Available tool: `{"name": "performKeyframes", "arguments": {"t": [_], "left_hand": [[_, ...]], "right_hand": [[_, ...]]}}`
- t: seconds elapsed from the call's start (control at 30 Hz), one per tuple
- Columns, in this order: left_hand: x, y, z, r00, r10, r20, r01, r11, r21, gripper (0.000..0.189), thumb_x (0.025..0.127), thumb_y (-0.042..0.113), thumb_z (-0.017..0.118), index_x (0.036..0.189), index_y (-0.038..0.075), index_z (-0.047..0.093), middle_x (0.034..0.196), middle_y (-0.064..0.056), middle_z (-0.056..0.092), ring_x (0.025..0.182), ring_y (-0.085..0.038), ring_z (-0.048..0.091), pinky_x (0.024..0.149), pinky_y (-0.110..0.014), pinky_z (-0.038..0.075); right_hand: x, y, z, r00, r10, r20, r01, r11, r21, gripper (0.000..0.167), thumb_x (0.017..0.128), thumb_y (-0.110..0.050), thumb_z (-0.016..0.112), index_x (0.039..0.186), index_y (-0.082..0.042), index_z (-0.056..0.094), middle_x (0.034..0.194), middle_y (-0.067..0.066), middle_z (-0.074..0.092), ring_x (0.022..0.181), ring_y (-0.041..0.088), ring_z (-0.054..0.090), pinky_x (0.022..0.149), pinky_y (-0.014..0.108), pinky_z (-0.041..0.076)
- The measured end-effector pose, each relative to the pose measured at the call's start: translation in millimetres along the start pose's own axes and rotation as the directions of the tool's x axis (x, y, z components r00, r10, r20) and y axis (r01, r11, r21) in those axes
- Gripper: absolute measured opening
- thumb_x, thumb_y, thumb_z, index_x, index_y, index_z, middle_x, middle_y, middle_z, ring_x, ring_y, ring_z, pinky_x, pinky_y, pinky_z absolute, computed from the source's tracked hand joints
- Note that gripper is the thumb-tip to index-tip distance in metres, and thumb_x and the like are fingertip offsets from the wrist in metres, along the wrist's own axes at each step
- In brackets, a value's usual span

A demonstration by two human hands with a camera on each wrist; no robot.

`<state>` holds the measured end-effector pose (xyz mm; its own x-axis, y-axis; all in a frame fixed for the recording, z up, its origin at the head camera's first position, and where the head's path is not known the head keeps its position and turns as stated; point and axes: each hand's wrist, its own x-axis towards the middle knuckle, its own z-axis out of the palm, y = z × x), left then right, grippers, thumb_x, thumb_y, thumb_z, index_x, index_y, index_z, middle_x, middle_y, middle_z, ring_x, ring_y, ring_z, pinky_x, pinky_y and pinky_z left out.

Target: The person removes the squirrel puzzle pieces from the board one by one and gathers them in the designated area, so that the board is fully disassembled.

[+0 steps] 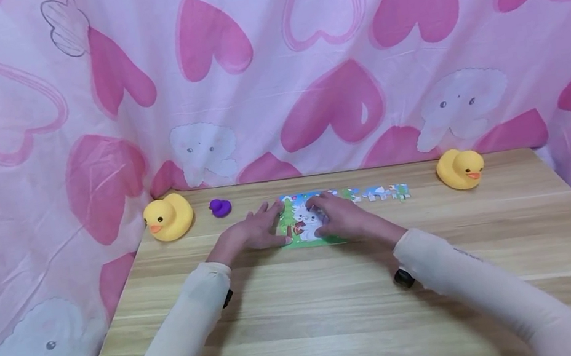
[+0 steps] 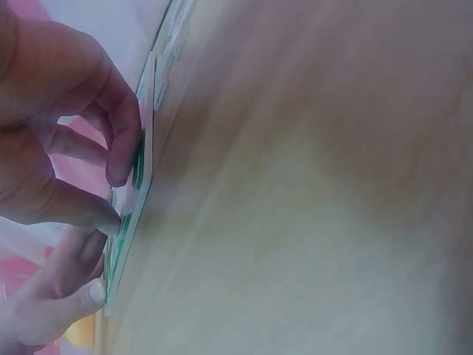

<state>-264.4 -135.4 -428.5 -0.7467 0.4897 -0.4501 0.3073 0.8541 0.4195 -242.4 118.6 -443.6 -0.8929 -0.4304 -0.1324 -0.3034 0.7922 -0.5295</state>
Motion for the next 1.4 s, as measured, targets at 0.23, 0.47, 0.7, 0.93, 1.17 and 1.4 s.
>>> {"name": "performKeyframes", "arguments": {"t": [0.23, 0.47, 0.7, 0.93, 1.17, 1.4], "left_hand": [[-1.2, -0.1, 0.3, 1.0, -0.017, 0.006, 0.017, 1.0, -0.006, 0.099, 0.102, 0.048, 0.067, 0.172, 0.022, 0.002, 0.18, -0.014, 0.002, 0.168, -0.035, -0.004, 0.135, -0.063, 0.003], [-1.7, -0.9, 1.0, 1.0, -0.007, 0.003, 0.007, 1.0, 0.007, 0.098, 0.102, 0.047, 0.066, 0.172, 0.018, 0.004, 0.18, -0.013, 0.005, 0.168, -0.033, -0.004, 0.136, -0.06, 0.003], [-0.2, -0.9, 2.0, 1.0, 0.004, 0.005, -0.004, 1.0, 0.009, 0.099, 0.102, 0.047, 0.067, 0.172, 0.017, 0.003, 0.181, -0.012, 0.006, 0.168, -0.033, -0.005, 0.136, -0.059, 0.001], [-0.7, -0.6, 2.7, 1.0, 0.016, 0.004, -0.016, 1.0, 0.012, 0.1, 0.102, 0.047, 0.066, 0.172, 0.016, 0.002, 0.181, -0.011, 0.006, 0.168, -0.033, -0.006, 0.136, -0.059, 0.001], [1.0, 1.2, 0.7, 1.0, 0.016, 0.002, -0.016, 1.0, 0.023, 0.1, 0.103, 0.048, 0.065, 0.172, 0.016, 0.001, 0.18, -0.012, 0.004, 0.168, -0.034, -0.006, 0.136, -0.06, 0.001], [2.0, 0.3, -0.3, 1.0, 0.005, 0.003, -0.005, 1.0, 0.027, 0.1, 0.102, 0.051, 0.065, 0.172, 0.018, 0.001, 0.181, -0.012, 0.003, 0.168, -0.033, -0.007, 0.136, -0.059, 0.0]], "right_hand": [[6.3, 1.1, 1.3, 0.999, 0.034, 0.01, -0.034, 0.999, 0.031, 0.073, 0.088, -0.025, 0.087, 0.152, -0.014, 0.054, 0.145, 0.01, 0.059, 0.133, 0.031, 0.058, 0.118, 0.052, 0.049], [10.3, 1.9, 2.7, 0.999, 0.042, 0.002, -0.042, 0.998, 0.048, 0.072, 0.086, -0.024, 0.089, 0.15, -0.015, 0.055, 0.142, 0.009, 0.06, 0.13, 0.029, 0.059, 0.117, 0.05, 0.051], [9.4, 2.8, 3.4, 0.999, 0.042, -0.001, -0.042, 0.997, 0.063, 0.075, 0.087, -0.024, 0.088, 0.152, -0.01, 0.052, 0.142, 0.009, 0.06, 0.132, 0.03, 0.059, 0.119, 0.05, 0.049], [11.2, 4.2, 1.1, 0.999, 0.04, 0.033, -0.043, 0.996, 0.082, 0.073, 0.087, -0.024, 0.088, 0.149, -0.009, 0.052, 0.137, 0.009, 0.06, 0.127, 0.027, 0.059, 0.116, 0.048, 0.051], [12.1, 5.5, -4.3, 0.996, 0.042, 0.073, -0.052, 0.99, 0.132, 0.07, 0.09, -0.022, 0.085, 0.148, -0.009, 0.048, 0.136, 0.008, 0.055, 0.123, 0.025, 0.058, 0.115, 0.045, 0.051], [14.8, 7.8, -3.5, 0.999, 0.027, 0.039, -0.032, 0.989, 0.147, 0.069, 0.089, -0.02, 0.086, 0.146, -0.008, 0.049, 0.135, 0.009, 0.056, 0.119, 0.025, 0.058, 0.112, 0.045, 0.052]]}}
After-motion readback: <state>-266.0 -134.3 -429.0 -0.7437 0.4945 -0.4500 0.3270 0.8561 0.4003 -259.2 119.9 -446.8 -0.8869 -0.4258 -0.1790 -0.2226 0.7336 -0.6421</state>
